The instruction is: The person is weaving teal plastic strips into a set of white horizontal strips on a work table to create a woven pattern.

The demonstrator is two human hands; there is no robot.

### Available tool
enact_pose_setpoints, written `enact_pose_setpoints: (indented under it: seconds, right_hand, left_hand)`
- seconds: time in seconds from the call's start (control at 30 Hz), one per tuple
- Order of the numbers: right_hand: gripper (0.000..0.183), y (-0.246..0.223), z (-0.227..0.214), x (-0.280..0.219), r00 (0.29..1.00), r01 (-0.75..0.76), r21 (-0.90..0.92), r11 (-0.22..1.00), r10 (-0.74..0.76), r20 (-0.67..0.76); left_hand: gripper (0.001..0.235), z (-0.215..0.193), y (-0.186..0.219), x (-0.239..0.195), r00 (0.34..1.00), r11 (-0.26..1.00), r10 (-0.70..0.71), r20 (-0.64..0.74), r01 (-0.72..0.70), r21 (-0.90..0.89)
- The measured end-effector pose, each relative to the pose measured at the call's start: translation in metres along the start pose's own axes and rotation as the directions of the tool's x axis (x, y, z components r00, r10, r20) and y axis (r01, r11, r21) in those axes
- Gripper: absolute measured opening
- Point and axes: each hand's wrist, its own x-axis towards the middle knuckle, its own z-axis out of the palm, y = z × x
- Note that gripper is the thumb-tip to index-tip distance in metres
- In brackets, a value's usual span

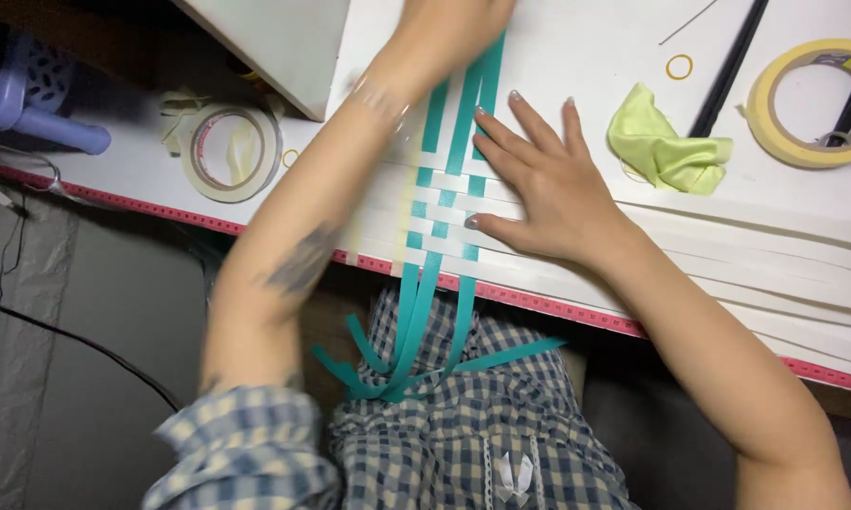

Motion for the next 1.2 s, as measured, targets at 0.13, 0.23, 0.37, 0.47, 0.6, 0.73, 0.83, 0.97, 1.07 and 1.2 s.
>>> enact_pose_setpoints:
  seconds: [0.13,0.23,0.37,0.47,0.6,0.73,0.83,0.97,1.07,1.2]
  right_hand:
    - [0.088,-0.002,-0.008,0.005,0.996,-0.072,-0.048,0.996,0.074,0.049]
    - [0.091,-0.006,-0.013,0.015,0.979,-0.155,-0.075,0.985,0.164,0.12]
    - [0.079,-0.008,-0.021,0.032,0.946,-0.254,-0.132,0.958,0.275,0.174]
    - [0.075,0.0,-0.023,0.049,0.935,-0.317,-0.121,0.941,0.331,0.124]
    - [0.072,0.036,0.0,0.07,0.948,-0.308,-0.186,0.933,0.317,0.019]
    - [0.073,0.022,-0.005,0.075,0.94,-0.335,-0.176,0.926,0.341,0.002]
    - [0.074,0.009,-0.006,0.068,0.94,-0.337,-0.147,0.93,0.341,-0.002]
    - [0.074,-0.001,-0.003,0.059,0.929,-0.357,-0.156,0.921,0.367,0.04]
    - [0.071,0.001,0.002,0.063,0.923,-0.378,-0.124,0.917,0.384,0.028]
    - [0.067,-0.01,0.002,0.07,0.92,-0.386,-0.096,0.918,0.391,0.039]
  left_hand:
    - [0.041,-0.029,0.033,-0.057,0.991,0.994,0.105,0.081,-0.108,0.032]
    - [0.062,-0.047,0.067,-0.134,0.99,0.999,0.046,0.136,-0.045,-0.012]
    - [0.043,-0.043,0.1,-0.207,1.0,0.993,-0.012,0.018,0.014,-0.114]
    - [0.029,-0.027,0.122,-0.24,0.994,0.994,-0.058,-0.092,0.049,-0.099]
    - [0.018,-0.021,0.154,-0.253,0.976,0.967,-0.022,-0.217,-0.034,-0.252]
    - [0.016,-0.021,0.162,-0.27,0.977,0.93,-0.119,-0.178,0.047,-0.365]
    - [0.018,-0.024,0.161,-0.277,0.973,0.932,-0.154,-0.173,0.085,-0.351]
    - [0.024,-0.021,0.162,-0.29,0.969,0.936,-0.201,-0.143,0.147,-0.32]
    - [0.03,-0.02,0.167,-0.297,0.965,0.893,-0.256,-0.064,0.21,-0.397]
    - [0.039,0.0,0.164,-0.309,0.932,0.766,-0.359,0.046,0.322,-0.556]
